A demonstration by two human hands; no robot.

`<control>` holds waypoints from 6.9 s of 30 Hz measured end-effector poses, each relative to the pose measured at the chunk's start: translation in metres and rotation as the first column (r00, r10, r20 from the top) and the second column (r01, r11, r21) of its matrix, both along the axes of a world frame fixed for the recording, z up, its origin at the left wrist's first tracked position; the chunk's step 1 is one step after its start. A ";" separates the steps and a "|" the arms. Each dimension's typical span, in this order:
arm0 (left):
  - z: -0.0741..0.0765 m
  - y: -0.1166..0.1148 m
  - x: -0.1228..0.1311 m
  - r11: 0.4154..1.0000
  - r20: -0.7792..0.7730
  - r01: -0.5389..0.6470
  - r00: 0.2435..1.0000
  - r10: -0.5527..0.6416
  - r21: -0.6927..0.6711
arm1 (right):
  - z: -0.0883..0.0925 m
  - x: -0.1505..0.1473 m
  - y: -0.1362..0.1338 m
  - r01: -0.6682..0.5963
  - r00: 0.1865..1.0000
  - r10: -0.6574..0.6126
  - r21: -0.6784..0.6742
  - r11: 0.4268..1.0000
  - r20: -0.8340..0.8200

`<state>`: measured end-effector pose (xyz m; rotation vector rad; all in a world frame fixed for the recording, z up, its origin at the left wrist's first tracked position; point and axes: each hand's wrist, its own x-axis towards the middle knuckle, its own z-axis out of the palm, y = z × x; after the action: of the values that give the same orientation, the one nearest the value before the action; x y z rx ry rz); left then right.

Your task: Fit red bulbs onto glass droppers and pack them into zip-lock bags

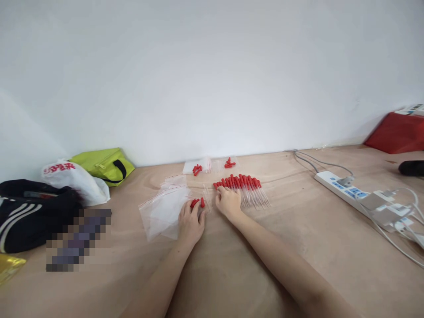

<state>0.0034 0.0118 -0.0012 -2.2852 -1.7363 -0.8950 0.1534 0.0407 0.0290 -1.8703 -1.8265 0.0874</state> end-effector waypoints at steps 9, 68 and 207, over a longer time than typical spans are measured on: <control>0.001 0.005 -0.004 0.997 0.087 -0.047 0.995 0.041 0.060 | -0.006 -0.011 0.001 -0.038 0.998 0.040 -0.048 0.998 0.045; 0.007 -0.003 0.003 0.985 0.099 0.113 0.987 -0.127 0.130 | 0.003 0.040 -0.057 -0.211 0.899 0.269 -0.198 0.957 0.345; 0.014 0.005 -0.006 0.974 0.357 0.124 0.915 -0.187 0.192 | -0.001 -0.008 -0.028 -0.139 0.966 0.132 0.016 0.990 0.221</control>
<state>-0.0027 0.0170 0.0127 -2.2793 -1.5425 -1.5336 0.1455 0.0123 0.0277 -1.7912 -2.0913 -0.1034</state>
